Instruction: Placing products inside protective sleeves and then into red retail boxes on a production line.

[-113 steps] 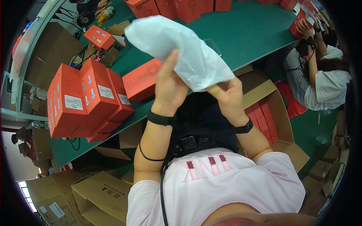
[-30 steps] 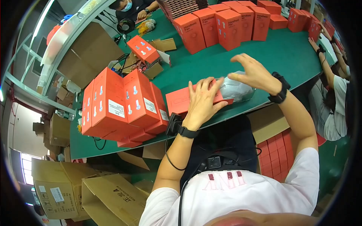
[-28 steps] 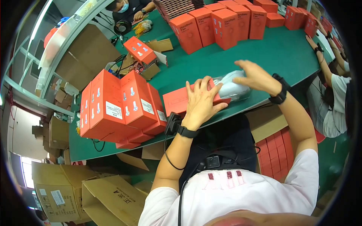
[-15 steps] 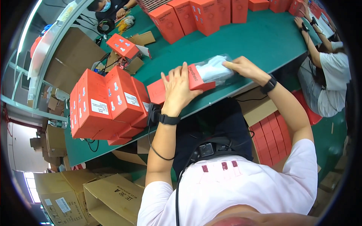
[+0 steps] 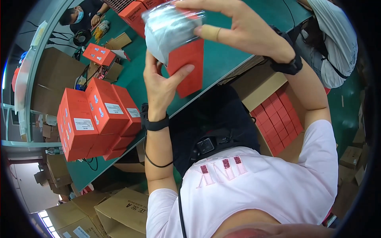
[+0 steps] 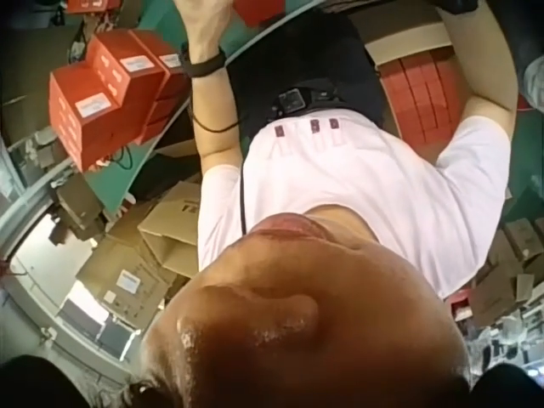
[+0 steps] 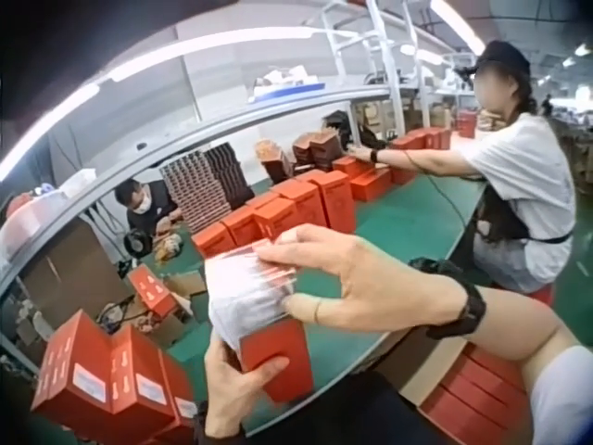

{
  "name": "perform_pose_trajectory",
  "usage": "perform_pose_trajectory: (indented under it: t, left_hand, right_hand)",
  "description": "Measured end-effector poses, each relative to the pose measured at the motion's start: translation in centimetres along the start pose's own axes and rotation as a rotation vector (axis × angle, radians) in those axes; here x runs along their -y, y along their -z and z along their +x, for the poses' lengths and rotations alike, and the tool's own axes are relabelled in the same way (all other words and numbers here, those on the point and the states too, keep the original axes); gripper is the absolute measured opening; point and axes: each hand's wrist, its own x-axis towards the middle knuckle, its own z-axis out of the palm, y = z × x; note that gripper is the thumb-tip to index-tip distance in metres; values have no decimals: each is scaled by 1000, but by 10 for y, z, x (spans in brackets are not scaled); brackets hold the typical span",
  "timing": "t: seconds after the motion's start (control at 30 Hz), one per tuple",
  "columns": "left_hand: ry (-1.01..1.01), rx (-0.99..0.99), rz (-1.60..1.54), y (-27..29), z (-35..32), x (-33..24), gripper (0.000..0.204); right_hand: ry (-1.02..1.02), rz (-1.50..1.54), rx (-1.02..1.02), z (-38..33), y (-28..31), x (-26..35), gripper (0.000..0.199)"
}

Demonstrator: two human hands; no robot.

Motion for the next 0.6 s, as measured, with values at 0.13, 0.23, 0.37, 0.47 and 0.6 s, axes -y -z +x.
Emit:
perform_pose_trajectory:
  t: [0.13,0.23,0.37,0.47,0.6]
  left_hand:
    - [-31,-11,-203,5,1,13,87]
    - [-214,-141,-357,-5,11,-3,89]
    - [-244,-134,-273,-1,17,-15,93]
    - [-204,-58,-357,9,19,-17,94]
    - [-192,-9,-346,9,22,-21,95]
  right_hand:
    - [233,-205,-62,-19,-37,-52,50]
    - [82,-87,-85,-23,-43,-51,50]
    - [106,-114,-51,-17,-39,-53,51]
    - [290,-210,18,-11,-31,-60,54]
    - [244,-303,125,-10,-16,-51,57]
